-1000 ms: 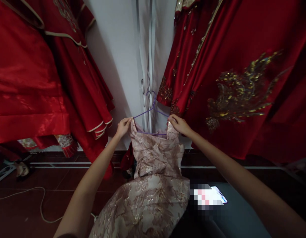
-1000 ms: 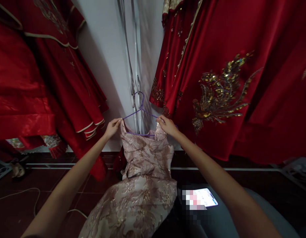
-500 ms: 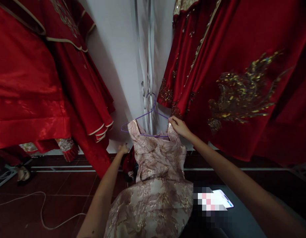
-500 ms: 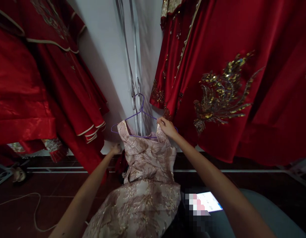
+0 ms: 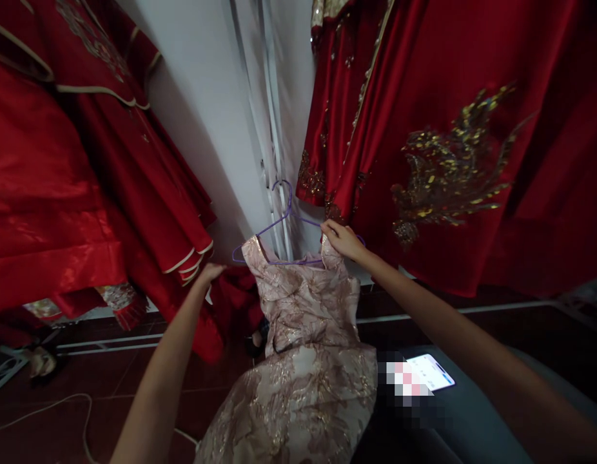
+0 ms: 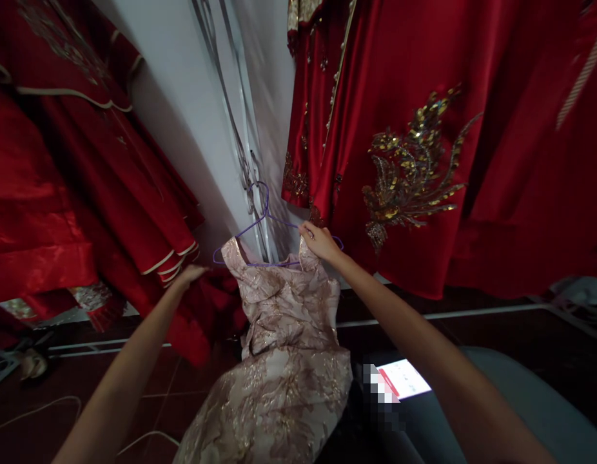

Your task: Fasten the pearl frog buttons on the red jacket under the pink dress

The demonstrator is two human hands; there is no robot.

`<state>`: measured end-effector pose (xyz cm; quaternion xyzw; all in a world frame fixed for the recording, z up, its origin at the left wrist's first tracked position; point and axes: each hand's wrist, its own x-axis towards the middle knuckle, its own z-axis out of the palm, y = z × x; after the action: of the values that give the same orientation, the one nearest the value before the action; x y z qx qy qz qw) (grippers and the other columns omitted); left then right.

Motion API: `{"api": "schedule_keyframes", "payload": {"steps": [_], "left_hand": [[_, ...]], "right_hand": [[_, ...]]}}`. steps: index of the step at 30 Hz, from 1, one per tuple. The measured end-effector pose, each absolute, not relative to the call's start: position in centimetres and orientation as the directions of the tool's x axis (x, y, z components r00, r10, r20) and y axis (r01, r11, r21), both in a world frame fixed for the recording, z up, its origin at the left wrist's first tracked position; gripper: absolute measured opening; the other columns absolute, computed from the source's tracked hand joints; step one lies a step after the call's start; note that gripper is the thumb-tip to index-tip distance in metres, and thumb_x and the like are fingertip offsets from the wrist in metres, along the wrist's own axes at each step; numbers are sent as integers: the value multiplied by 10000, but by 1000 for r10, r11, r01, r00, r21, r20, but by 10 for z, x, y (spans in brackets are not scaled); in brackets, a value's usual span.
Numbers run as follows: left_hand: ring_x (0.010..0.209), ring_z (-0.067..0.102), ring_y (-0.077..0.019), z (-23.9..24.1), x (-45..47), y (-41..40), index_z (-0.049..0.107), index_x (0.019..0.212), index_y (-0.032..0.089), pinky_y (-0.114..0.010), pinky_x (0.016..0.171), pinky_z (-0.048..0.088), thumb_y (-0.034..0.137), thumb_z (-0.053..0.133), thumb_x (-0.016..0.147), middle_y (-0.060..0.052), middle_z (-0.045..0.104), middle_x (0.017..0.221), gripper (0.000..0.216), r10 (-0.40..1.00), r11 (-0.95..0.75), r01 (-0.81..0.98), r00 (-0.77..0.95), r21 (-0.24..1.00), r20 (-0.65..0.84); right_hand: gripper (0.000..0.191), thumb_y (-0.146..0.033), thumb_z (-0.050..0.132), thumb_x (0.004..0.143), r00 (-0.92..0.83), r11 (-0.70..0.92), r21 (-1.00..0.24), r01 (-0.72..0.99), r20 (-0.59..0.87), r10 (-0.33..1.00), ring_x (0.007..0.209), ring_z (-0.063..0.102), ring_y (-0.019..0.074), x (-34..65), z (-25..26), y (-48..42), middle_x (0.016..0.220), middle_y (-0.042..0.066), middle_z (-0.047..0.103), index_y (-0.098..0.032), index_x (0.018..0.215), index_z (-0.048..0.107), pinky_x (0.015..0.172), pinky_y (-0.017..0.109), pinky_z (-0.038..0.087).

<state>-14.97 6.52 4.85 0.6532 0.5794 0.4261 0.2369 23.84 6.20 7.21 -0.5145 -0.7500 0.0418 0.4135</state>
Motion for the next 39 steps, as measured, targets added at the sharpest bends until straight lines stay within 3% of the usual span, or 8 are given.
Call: {"api": "schedule_keyframes", "payload": {"steps": [4,10,16,20,23,27,32,39], "left_hand": [[623,563,-194,116,-134,111,593,449,164,-261,605,426,200,704,583,5,482,385,177,975,-125,668,-53,733,214],[694,578,-177,154,-31,101,690,767,125,-258,695,412,328,594,712,-43,632,653,231,881,-427,722,196,544,431],[778,564,-196,160,-23,74,658,754,166,-266,781,385,429,530,782,-56,592,664,294,745,-619,718,409,319,527],[679,519,-147,160,-44,80,623,702,157,-237,731,394,424,500,799,-6,547,600,310,779,-622,649,455,439,431],[583,477,-109,155,-47,83,601,702,135,-222,634,401,419,474,804,20,542,580,326,832,-539,542,462,646,307],[534,497,-105,145,-43,85,603,732,110,-223,560,403,426,518,767,4,575,595,329,880,-350,347,441,870,177],[556,510,-99,138,-52,81,598,781,128,-220,579,408,476,548,741,8,598,644,354,889,-286,202,421,937,180],[647,513,-102,142,-58,74,601,798,141,-224,675,404,437,566,734,15,609,729,305,861,-353,191,450,916,237]], "right_hand": [[329,-465,302,881,-138,470,-432,770,607,783,632,558,159,238,74,57,666,-7,590,-248,848,547,647,254,382],[333,-474,294,884,-150,457,-404,792,597,788,697,596,192,237,81,40,740,23,632,-256,861,545,632,259,384],[359,-515,330,860,-109,434,-475,765,569,815,633,570,167,237,86,35,664,-7,600,-245,805,559,586,238,368],[467,-564,328,834,-131,421,-604,676,464,876,556,520,149,236,96,48,572,5,552,-196,630,533,544,248,372],[501,-576,361,807,-256,264,-734,626,125,958,420,438,128,237,114,64,447,14,490,-189,533,523,445,261,338],[453,-582,450,774,-495,119,-799,589,-241,835,404,442,122,221,132,83,468,33,545,-190,631,627,435,275,366],[454,-583,512,738,-696,208,-878,430,-176,697,696,590,159,174,123,95,732,65,669,-180,834,696,638,285,458],[374,-508,622,678,-753,399,-833,383,-31,658,1067,525,214,164,124,103,1064,15,650,-250,933,713,927,313,376]]}}
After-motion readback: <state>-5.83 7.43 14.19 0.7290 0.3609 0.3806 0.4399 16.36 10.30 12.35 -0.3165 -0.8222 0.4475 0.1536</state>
